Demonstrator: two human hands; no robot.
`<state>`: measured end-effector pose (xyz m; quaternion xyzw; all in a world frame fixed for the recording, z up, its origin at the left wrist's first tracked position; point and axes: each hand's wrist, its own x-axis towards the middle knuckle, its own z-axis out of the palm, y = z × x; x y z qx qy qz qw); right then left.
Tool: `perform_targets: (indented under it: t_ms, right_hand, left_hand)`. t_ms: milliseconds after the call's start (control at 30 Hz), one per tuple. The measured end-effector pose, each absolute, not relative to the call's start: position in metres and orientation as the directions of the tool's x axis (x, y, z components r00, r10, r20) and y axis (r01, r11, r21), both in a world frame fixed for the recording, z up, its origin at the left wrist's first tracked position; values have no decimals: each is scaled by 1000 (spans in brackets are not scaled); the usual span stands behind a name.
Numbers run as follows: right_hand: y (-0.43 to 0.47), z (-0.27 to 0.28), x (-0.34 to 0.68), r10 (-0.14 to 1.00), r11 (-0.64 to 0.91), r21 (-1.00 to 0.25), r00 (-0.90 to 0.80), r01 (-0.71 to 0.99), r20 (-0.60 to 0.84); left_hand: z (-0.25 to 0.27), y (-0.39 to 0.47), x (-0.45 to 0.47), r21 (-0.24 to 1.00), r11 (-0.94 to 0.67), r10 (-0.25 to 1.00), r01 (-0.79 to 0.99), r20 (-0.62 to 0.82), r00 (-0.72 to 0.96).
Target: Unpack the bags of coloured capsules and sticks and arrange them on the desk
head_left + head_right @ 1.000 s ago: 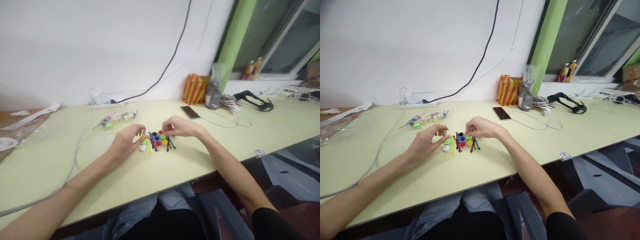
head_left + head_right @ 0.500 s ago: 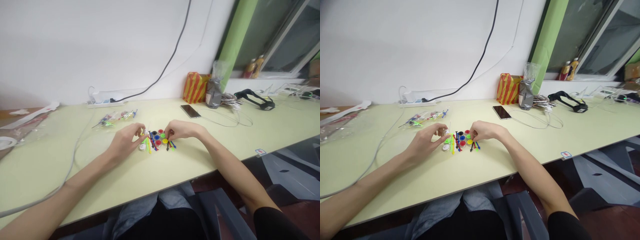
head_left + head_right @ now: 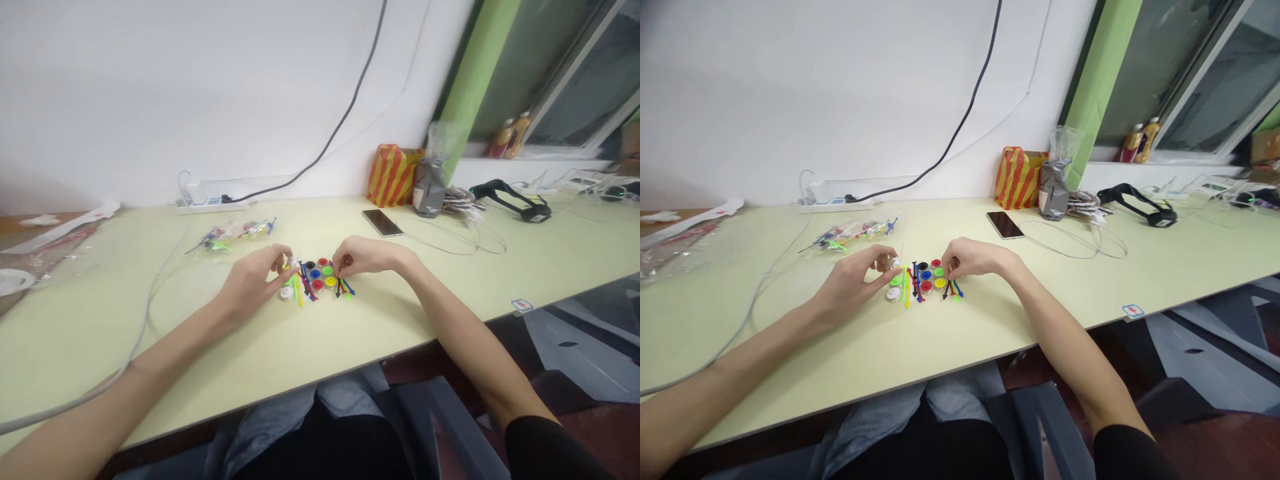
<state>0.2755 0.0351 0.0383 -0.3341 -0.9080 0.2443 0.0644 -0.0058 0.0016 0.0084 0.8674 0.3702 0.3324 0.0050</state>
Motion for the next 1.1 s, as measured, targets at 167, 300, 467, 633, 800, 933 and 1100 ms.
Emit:
perform_targets:
  t_ms: [167, 300, 467, 633, 800, 933, 1100]
  right_hand:
    - [38, 40, 281, 647, 643, -507, -761, 574, -40]
    - [41, 37, 284, 660, 622, -515, -749, 589, -60]
    - [43, 35, 283, 676, 606, -506, -733, 613, -78]
    - [42, 35, 283, 681, 614, -485, -729, 622, -73]
    - [44, 35, 285, 683, 618, -480, -728, 623, -65]
    - [45, 34, 285, 685, 618, -471, -725, 630, -72]
    - [43, 34, 284, 682, 619, -469, -728, 630, -76]
  left_hand:
    - [8, 2, -6, 260, -719, 655, 644, 565, 502]
    - [8, 2, -6, 266, -714, 661, 648, 563, 496]
    - [7, 2, -6, 267, -714, 660, 647, 566, 495]
    - [6, 3, -7, 253, -725, 647, 641, 571, 506]
    - [5, 4, -7, 257, -719, 655, 646, 563, 504]
    - [4, 5, -8, 255, -719, 654, 647, 564, 505]
    - [3, 5, -9, 258, -719, 655, 645, 562, 505]
